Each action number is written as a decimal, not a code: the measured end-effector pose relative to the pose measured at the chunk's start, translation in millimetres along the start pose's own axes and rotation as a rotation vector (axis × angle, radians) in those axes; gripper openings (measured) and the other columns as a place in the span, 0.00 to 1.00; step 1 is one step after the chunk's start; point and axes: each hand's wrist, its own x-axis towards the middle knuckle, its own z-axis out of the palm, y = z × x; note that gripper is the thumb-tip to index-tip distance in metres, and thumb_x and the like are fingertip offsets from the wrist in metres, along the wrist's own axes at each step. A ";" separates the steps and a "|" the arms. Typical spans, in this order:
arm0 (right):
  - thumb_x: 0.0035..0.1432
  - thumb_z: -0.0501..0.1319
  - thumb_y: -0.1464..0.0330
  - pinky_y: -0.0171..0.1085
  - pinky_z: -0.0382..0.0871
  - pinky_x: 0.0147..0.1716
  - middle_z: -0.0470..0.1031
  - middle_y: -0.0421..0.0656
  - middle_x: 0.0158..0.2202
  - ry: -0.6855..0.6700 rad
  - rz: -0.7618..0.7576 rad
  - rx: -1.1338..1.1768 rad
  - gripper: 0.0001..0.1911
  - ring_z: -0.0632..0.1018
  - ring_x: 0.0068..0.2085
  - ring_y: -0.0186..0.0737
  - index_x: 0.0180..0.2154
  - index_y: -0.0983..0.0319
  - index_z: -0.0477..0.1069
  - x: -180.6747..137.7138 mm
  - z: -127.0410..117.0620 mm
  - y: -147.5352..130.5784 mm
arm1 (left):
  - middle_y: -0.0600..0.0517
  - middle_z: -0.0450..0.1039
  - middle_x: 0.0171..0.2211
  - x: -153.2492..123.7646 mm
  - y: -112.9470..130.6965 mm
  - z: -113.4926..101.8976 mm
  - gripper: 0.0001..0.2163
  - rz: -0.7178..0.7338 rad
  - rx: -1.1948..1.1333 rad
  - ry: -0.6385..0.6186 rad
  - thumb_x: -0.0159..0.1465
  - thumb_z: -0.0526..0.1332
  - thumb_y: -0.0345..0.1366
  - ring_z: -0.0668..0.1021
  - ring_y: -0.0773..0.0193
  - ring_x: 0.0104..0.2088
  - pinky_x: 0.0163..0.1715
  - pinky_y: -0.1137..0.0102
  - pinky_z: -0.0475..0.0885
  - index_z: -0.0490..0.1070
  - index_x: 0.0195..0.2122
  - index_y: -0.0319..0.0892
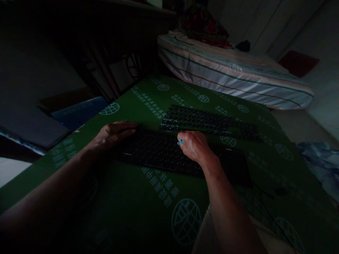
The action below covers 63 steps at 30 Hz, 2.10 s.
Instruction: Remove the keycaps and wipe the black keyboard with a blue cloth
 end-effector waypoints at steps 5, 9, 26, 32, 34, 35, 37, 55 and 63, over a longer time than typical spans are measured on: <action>0.56 0.59 0.70 0.34 0.60 0.32 0.79 0.41 0.33 -0.021 0.037 -0.004 0.07 0.77 0.33 0.37 0.34 0.58 0.76 -0.7 -0.6 1.4 | 0.46 0.76 0.48 0.3 -0.5 -0.2 0.29 0.001 0.020 0.003 0.59 0.53 0.60 0.76 0.53 0.50 0.54 0.63 0.68 0.76 0.46 0.40; 0.55 0.59 0.70 0.34 0.60 0.31 0.79 0.41 0.32 -0.022 0.056 0.003 0.08 0.77 0.33 0.38 0.35 0.58 0.76 -1.6 -1.9 1.8 | 0.46 0.76 0.48 0.2 -1.4 0.4 0.28 -0.007 0.041 -0.005 0.60 0.53 0.58 0.76 0.53 0.50 0.53 0.62 0.69 0.76 0.46 0.41; 0.53 0.59 0.70 0.34 0.59 0.29 0.78 0.42 0.29 -0.072 0.135 -0.009 0.07 0.77 0.32 0.39 0.33 0.58 0.76 -3.2 -7.3 -2.4 | 0.47 0.76 0.48 0.5 -1.6 0.2 0.28 -0.002 0.052 0.000 0.60 0.52 0.59 0.76 0.54 0.50 0.54 0.64 0.69 0.76 0.46 0.42; 0.54 0.59 0.68 0.34 0.59 0.28 0.77 0.41 0.28 -0.027 0.155 0.027 0.07 0.77 0.31 0.38 0.33 0.58 0.76 -1.8 -3.8 -3.9 | 0.46 0.75 0.49 -0.5 2.8 -1.0 0.29 -0.018 0.039 -0.008 0.59 0.53 0.60 0.76 0.52 0.50 0.54 0.61 0.69 0.76 0.46 0.42; 0.54 0.59 0.67 0.34 0.58 0.28 0.77 0.41 0.28 -0.022 0.144 0.042 0.07 0.77 0.31 0.38 0.33 0.57 0.76 -1.2 -2.3 -6.6 | 0.47 0.75 0.49 -0.6 2.9 -0.6 0.28 -0.035 0.032 -0.006 0.59 0.53 0.61 0.76 0.52 0.50 0.55 0.61 0.68 0.77 0.46 0.43; 0.55 0.59 0.67 0.33 0.58 0.28 0.77 0.41 0.28 -0.024 0.139 0.042 0.07 0.77 0.31 0.38 0.33 0.57 0.76 -0.9 -1.7 -8.2 | 0.47 0.75 0.49 -0.5 2.8 -0.4 0.28 -0.041 0.027 -0.007 0.59 0.53 0.61 0.75 0.52 0.50 0.55 0.61 0.68 0.77 0.46 0.43; 0.54 0.59 0.67 0.33 0.58 0.28 0.78 0.41 0.28 -0.032 0.132 0.033 0.07 0.77 0.31 0.38 0.33 0.58 0.76 -0.7 -1.1 -11.1 | 0.47 0.75 0.49 -0.5 2.6 -0.2 0.28 -0.043 0.018 -0.009 0.59 0.54 0.60 0.75 0.53 0.51 0.55 0.61 0.68 0.76 0.46 0.43; 0.50 0.59 0.72 0.34 0.60 0.30 0.79 0.42 0.31 -0.146 0.111 -0.019 0.09 0.78 0.34 0.40 0.33 0.58 0.76 -3.6 -9.4 -10.4 | 0.46 0.76 0.48 -0.6 0.6 0.5 0.28 -0.026 0.009 -0.004 0.59 0.54 0.60 0.76 0.53 0.50 0.55 0.62 0.68 0.76 0.46 0.42; 0.48 0.59 0.73 0.34 0.59 0.29 0.79 0.41 0.30 -0.146 0.114 -0.020 0.09 0.77 0.33 0.38 0.32 0.58 0.76 -2.6 -8.7 -8.0 | 0.46 0.76 0.48 0.3 -0.1 0.5 0.29 -0.025 -0.001 0.002 0.58 0.54 0.61 0.76 0.52 0.50 0.55 0.60 0.68 0.76 0.45 0.43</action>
